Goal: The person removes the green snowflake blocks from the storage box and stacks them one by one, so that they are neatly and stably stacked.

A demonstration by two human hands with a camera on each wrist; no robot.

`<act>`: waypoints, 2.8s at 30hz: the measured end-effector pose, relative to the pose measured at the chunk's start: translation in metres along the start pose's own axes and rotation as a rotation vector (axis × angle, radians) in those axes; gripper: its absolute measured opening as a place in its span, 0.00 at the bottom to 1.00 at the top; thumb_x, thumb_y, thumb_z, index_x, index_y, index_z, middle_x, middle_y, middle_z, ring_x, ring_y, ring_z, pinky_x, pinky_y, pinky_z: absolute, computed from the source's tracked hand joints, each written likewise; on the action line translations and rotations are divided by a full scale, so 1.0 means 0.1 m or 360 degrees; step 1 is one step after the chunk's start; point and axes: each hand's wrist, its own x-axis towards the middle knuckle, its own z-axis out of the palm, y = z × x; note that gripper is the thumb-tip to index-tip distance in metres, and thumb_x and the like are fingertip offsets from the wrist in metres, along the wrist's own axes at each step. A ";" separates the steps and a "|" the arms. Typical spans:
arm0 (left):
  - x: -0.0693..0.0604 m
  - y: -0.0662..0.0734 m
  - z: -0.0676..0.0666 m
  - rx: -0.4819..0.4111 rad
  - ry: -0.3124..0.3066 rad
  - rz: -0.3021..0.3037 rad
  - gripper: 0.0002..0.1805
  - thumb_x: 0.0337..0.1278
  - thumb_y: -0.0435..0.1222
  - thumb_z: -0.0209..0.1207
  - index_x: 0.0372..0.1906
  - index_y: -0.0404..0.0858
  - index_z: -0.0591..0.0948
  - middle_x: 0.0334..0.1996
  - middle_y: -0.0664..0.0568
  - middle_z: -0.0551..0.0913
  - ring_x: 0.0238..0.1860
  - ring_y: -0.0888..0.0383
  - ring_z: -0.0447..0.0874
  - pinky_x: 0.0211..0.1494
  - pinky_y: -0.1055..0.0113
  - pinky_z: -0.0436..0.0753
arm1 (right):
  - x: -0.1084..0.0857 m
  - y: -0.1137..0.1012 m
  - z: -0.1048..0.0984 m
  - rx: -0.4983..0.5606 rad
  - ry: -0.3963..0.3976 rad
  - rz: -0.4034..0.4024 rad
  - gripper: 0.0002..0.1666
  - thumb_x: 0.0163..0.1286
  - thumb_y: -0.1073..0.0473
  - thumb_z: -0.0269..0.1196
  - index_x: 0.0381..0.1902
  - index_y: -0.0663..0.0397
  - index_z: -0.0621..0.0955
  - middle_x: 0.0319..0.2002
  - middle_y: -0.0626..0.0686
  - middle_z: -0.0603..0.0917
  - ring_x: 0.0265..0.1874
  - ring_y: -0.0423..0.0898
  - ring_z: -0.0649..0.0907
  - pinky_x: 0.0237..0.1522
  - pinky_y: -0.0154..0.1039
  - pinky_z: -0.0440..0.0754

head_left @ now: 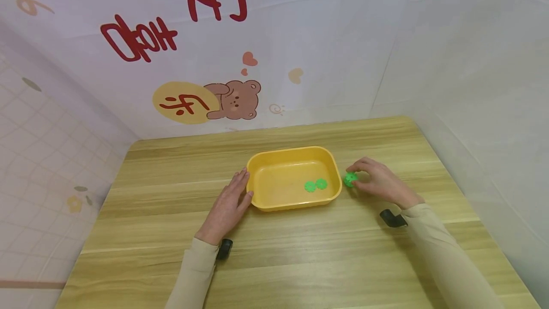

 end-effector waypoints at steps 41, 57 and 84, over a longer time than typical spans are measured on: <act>0.00 0.01 0.00 -0.0016 -0.0014 -0.0021 0.33 0.81 0.44 0.54 0.80 0.35 0.62 0.81 0.49 0.57 0.82 0.49 0.52 0.76 0.37 0.61 | 0.06 0.13 0.12 -0.0034 -0.0145 0.0050 0.18 0.66 0.64 0.72 0.54 0.60 0.86 0.51 0.55 0.84 0.52 0.55 0.82 0.58 0.59 0.80; -0.01 0.00 0.01 0.0001 -0.0013 -0.0022 0.33 0.81 0.44 0.53 0.80 0.36 0.61 0.82 0.50 0.56 0.81 0.47 0.53 0.76 0.37 0.61 | 0.04 -0.02 0.07 0.0007 0.0060 -0.0011 0.21 0.69 0.63 0.71 0.58 0.59 0.84 0.57 0.58 0.84 0.59 0.61 0.81 0.61 0.62 0.78; -0.01 0.00 0.00 0.0000 -0.0012 -0.0005 0.33 0.81 0.44 0.53 0.80 0.36 0.61 0.82 0.50 0.56 0.81 0.48 0.52 0.76 0.37 0.62 | 0.47 -0.90 0.42 -0.0206 -0.0221 -0.0490 0.19 0.71 0.63 0.70 0.58 0.61 0.84 0.56 0.55 0.84 0.45 0.51 0.86 0.47 0.43 0.86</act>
